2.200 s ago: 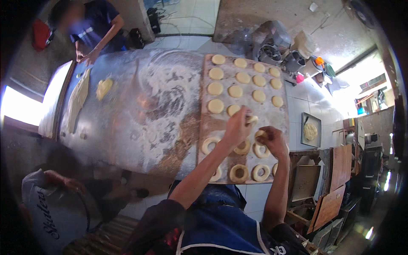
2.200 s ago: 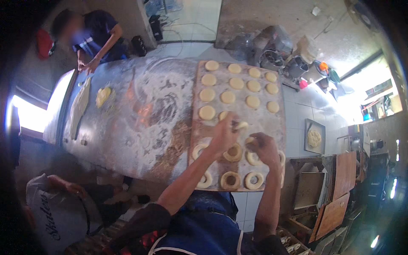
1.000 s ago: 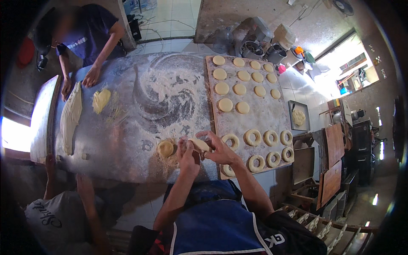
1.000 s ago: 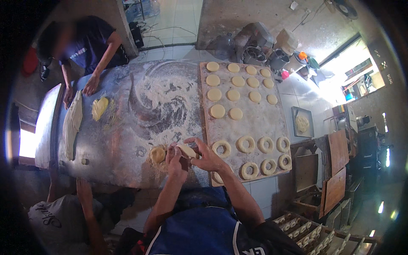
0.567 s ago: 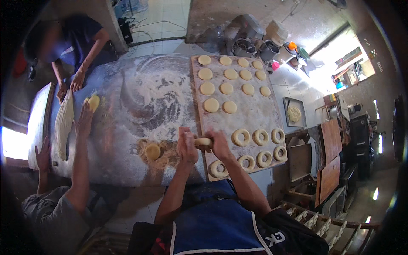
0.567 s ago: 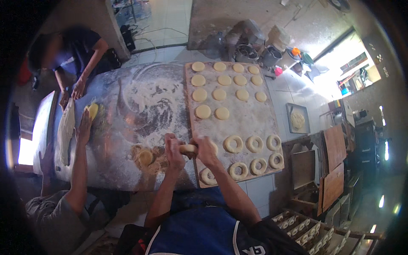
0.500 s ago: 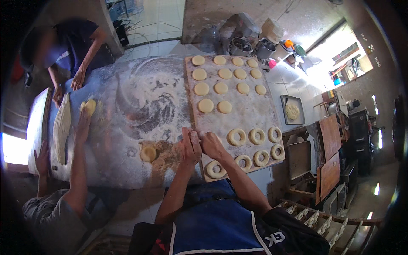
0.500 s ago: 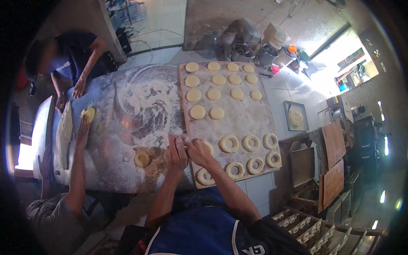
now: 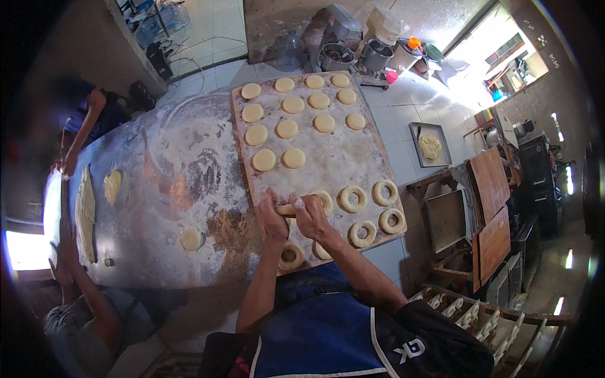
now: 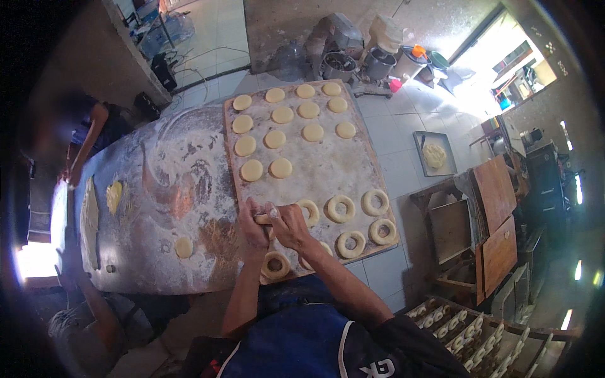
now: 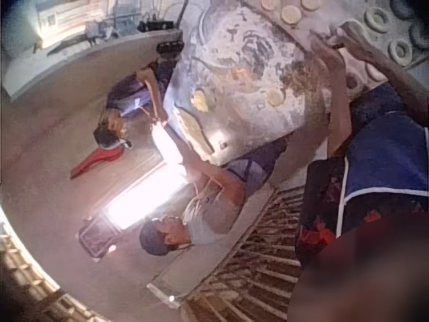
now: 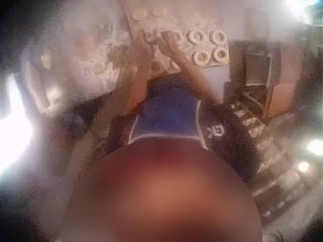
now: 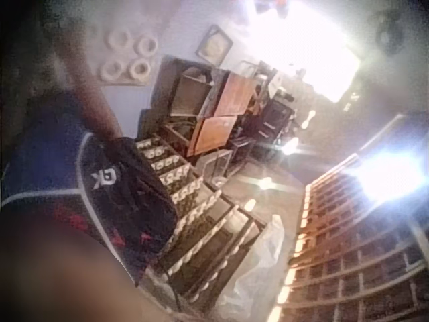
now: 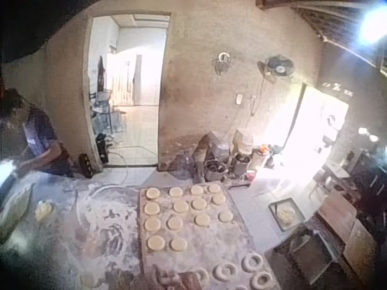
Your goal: The person shapes small dough pieces into rings by hand and places them on a floured wooden board. They repeatedly pick up dough, form it into a ring, and arrange it in rows. Another person works nearby rolling dough.
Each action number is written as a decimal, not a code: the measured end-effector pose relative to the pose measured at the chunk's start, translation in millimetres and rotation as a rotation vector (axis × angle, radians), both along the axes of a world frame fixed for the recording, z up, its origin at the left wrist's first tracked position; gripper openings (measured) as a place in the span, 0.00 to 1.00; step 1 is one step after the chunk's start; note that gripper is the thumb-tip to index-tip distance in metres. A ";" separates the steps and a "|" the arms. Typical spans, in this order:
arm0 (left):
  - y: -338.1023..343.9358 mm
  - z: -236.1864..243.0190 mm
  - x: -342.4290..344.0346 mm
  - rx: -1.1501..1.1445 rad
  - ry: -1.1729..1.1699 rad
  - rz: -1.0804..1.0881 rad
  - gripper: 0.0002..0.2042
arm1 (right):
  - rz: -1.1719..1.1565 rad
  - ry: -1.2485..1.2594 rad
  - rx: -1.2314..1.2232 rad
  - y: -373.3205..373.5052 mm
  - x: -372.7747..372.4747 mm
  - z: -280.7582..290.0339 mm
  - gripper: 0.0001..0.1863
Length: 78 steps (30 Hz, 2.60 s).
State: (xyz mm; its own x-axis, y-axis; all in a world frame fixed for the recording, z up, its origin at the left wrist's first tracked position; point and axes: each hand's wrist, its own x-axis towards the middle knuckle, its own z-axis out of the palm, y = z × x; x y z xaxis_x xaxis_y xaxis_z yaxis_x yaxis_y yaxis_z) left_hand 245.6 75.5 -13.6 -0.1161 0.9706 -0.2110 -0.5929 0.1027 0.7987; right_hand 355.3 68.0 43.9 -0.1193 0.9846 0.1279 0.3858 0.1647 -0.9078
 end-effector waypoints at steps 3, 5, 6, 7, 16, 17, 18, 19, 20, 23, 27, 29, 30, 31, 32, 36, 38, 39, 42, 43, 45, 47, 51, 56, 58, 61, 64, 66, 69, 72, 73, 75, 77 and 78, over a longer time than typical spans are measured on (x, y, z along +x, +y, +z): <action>6.6 -8.4 19.9 0.497 1.170 0.291 0.20 | -0.005 0.003 -0.015 -0.3 21.4 -1.3 0.30; 8.5 -11.6 31.2 0.268 1.015 -0.102 0.19 | 0.001 0.006 0.014 -0.4 39.7 -2.7 0.29; 9.4 -12.2 39.4 0.232 0.640 -0.097 0.17 | -0.035 0.035 0.037 0.6 49.1 -3.9 0.29; 10.0 -12.2 49.9 0.165 0.275 -0.101 0.16 | -0.072 0.060 0.063 1.0 59.5 -5.1 0.29; 26.2 -3.2 128.4 -0.014 0.006 -0.178 0.18 | -0.119 0.022 -0.061 4.8 145.3 -17.5 0.36; 26.4 -5.2 135.4 0.077 0.480 -0.271 0.21 | -0.047 -0.068 -0.011 6.7 157.2 -17.9 0.35; 27.8 -8.7 142.9 0.156 0.515 -0.288 0.21 | -0.026 -0.103 0.089 7.7 166.5 -18.7 0.28; 31.1 -13.6 151.2 0.251 0.542 -0.312 0.21 | -0.007 -0.139 0.197 8.4 174.1 -19.6 0.20; 33.5 -19.4 158.8 0.340 0.566 -0.329 0.21 | -0.010 -0.180 0.279 8.4 179.9 -20.5 0.14; 39.4 -39.1 185.0 0.430 0.693 -0.138 0.20 | -0.146 -0.155 0.244 7.0 200.3 -19.5 0.10; 48.5 -44.7 200.2 0.905 1.124 -0.062 0.17 | -0.147 0.064 0.226 12.2 231.1 -7.2 0.21; 58.7 -33.2 206.7 0.884 1.014 -0.151 0.22 | -0.123 0.055 0.209 17.4 248.9 1.1 0.19; 64.2 -24.4 209.6 0.687 0.821 -0.263 0.19 | -0.196 0.024 0.109 20.3 256.1 3.7 0.18; 70.3 -15.9 220.5 0.530 0.921 -0.231 0.18 | -0.266 -0.001 0.018 23.7 261.3 4.1 0.17; 78.9 -7.5 230.1 0.435 1.022 -0.239 0.18 | -0.309 0.005 -0.014 25.5 265.6 2.9 0.17; 106.8 14.0 246.7 0.194 1.484 -0.483 0.14 | -0.502 -0.384 -0.225 33.0 276.1 -16.4 0.38; 106.0 15.1 232.4 0.351 1.485 -0.397 0.12 | -0.439 -0.494 -0.165 17.3 278.3 -25.4 0.46; 105.0 14.1 226.4 0.380 1.493 -0.413 0.11 | -0.417 -0.456 -0.198 8.2 278.8 -28.0 0.45; 99.4 10.0 217.8 0.587 1.606 -0.435 0.12 | -0.389 -0.431 -0.220 -4.7 273.7 -29.1 0.43; 97.0 10.0 219.2 0.563 1.609 -0.399 0.13 | -0.378 -0.424 -0.172 -4.9 269.6 -27.2 0.43; 92.0 12.7 224.5 0.553 1.592 -0.288 0.15 | -0.361 -0.410 -0.140 -0.7 258.1 -22.3 0.39; 86.8 17.8 219.4 0.562 1.575 -0.241 0.15 | -0.333 -0.378 -0.082 7.5 242.4 -19.3 0.36; 77.4 19.0 146.9 0.421 1.603 0.010 0.17 | -0.197 -0.328 0.085 34.6 191.9 -31.1 0.33; 104.7 -19.6 16.2 0.023 1.706 0.225 0.18 | -0.089 -0.302 0.250 84.0 104.7 -72.3 0.26; 116.9 -37.5 -3.4 0.108 1.848 0.174 0.19 | -0.067 -0.514 0.504 104.6 73.3 -86.8 0.24; 131.9 -38.3 -17.9 0.005 1.761 -0.122 0.22 | 0.107 -0.704 0.548 128.7 53.0 -93.6 0.18; 124.6 -18.6 -15.7 0.128 1.595 -0.173 0.23 | 0.208 -0.740 0.236 137.7 53.6 -79.5 0.11; 104.9 -3.6 -17.6 0.238 1.435 -0.094 0.20 | 0.129 -0.694 0.163 134.2 56.4 -63.3 0.11; 52.8 9.5 -53.0 0.125 1.154 -0.015 0.17 | 0.126 -0.539 -0.003 122.4 50.3 -40.2 0.15; -3.0 12.7 -120.0 0.011 1.142 0.073 0.17 | 0.170 -0.297 -0.128 107.9 21.1 -30.5 0.17; -13.6 13.2 -143.6 -0.090 1.162 0.041 0.18 | 0.199 -0.188 -0.152 102.6 6.8 -30.4 0.18; -27.5 12.8 -177.1 -0.205 1.266 -0.009 0.20 | 0.288 -0.130 -0.132 98.7 -35.6 -36.2 0.19; -31.8 13.1 -199.8 -0.274 1.439 -0.080 0.21 | 0.363 -0.081 -0.097 101.0 -86.0 -47.3 0.19; -32.9 13.0 -205.9 -0.187 1.561 0.005 0.21 | 0.399 -0.049 -0.054 102.3 -110.8 -55.0 0.17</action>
State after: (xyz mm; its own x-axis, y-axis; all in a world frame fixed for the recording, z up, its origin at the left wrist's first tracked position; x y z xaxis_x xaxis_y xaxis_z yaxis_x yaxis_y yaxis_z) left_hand 39.7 42.6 -0.5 -0.3287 0.9444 0.0029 0.7727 0.2672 0.5757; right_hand 244.5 170.3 -11.1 -0.4982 0.8648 0.0617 0.3446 0.2629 -0.9012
